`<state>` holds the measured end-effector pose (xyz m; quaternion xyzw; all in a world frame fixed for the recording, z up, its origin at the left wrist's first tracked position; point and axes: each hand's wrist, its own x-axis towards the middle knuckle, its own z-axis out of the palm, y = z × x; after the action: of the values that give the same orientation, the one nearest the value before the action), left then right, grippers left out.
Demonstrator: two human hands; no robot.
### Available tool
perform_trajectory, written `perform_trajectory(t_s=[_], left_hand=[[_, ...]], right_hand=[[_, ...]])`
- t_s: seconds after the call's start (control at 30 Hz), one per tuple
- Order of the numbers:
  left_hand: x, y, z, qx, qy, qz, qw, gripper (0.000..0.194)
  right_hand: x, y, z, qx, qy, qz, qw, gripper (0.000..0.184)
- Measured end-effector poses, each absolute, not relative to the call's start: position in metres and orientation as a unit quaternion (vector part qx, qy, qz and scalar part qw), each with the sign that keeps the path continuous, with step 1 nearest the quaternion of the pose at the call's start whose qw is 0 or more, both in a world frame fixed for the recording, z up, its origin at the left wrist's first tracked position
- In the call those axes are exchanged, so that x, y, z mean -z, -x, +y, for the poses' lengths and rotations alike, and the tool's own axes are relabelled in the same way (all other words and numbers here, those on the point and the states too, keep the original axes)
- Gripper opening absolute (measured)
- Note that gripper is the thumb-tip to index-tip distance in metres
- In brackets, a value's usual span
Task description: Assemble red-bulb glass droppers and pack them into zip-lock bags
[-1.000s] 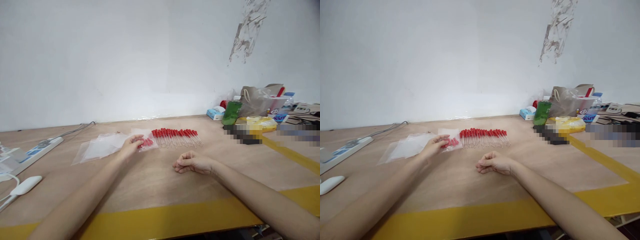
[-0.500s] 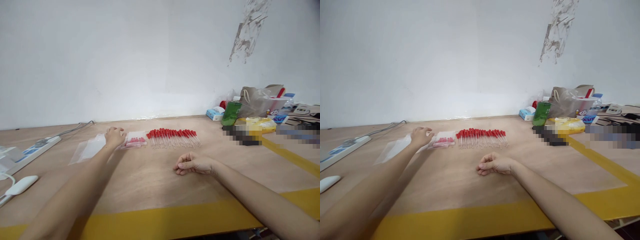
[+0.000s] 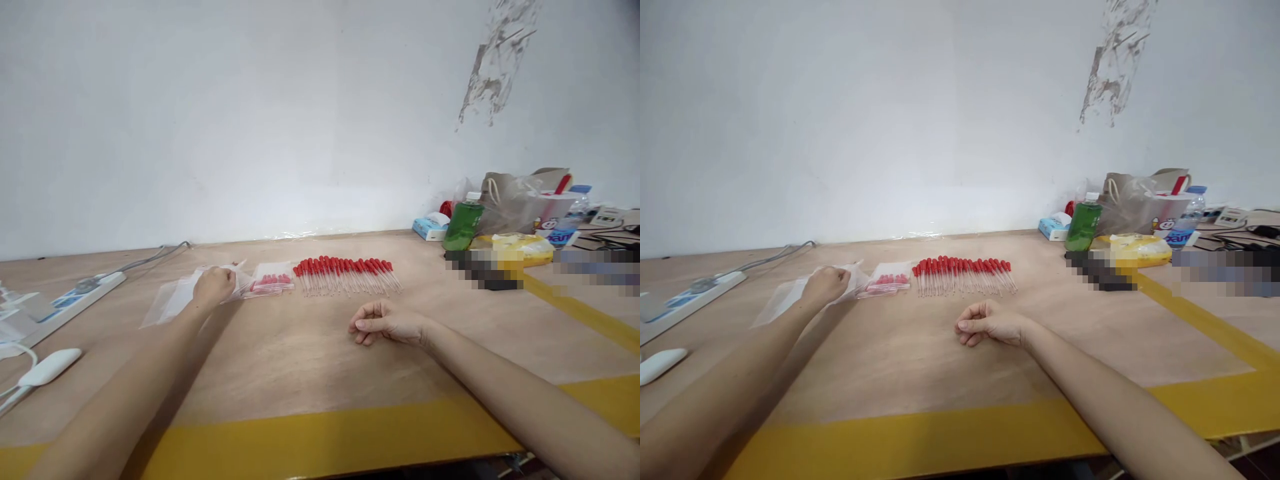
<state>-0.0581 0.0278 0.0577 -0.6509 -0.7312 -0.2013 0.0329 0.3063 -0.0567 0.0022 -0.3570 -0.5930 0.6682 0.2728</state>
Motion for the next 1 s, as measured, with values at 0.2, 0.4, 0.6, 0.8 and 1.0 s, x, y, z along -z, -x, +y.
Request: perform_trajectory(t_s=[0.2,0.4,0.6,0.8,1.0], left_hand=[[-0.057,-0.022,-0.039,0.217,0.733,-0.622,-0.172,0.048],[-0.016,-0.084,-0.074,0.247,0.696,-0.495,-0.458,0.064],[-0.031,-0.05,-0.065,0.208,0.892,-0.352,-0.195,0.039],[-0.019,-0.026,-0.063,0.106,0.928,-0.316,-0.169,0.045],[-0.01,-0.047,-0.068,0.132,0.915,-0.351,-0.151,0.045]], right_hand=[[-0.003,-0.323,-0.032,-0.193,0.554,-0.718,0.374,0.015],[-0.017,-0.329,0.009,-0.042,0.64,-0.708,0.296,0.014],[-0.02,-0.312,0.044,-0.047,0.721,-0.644,0.253,0.014],[-0.015,-0.303,0.058,-0.062,0.748,-0.622,0.224,0.02],[-0.022,-0.299,0.059,-0.088,0.755,-0.612,0.217,0.02]])
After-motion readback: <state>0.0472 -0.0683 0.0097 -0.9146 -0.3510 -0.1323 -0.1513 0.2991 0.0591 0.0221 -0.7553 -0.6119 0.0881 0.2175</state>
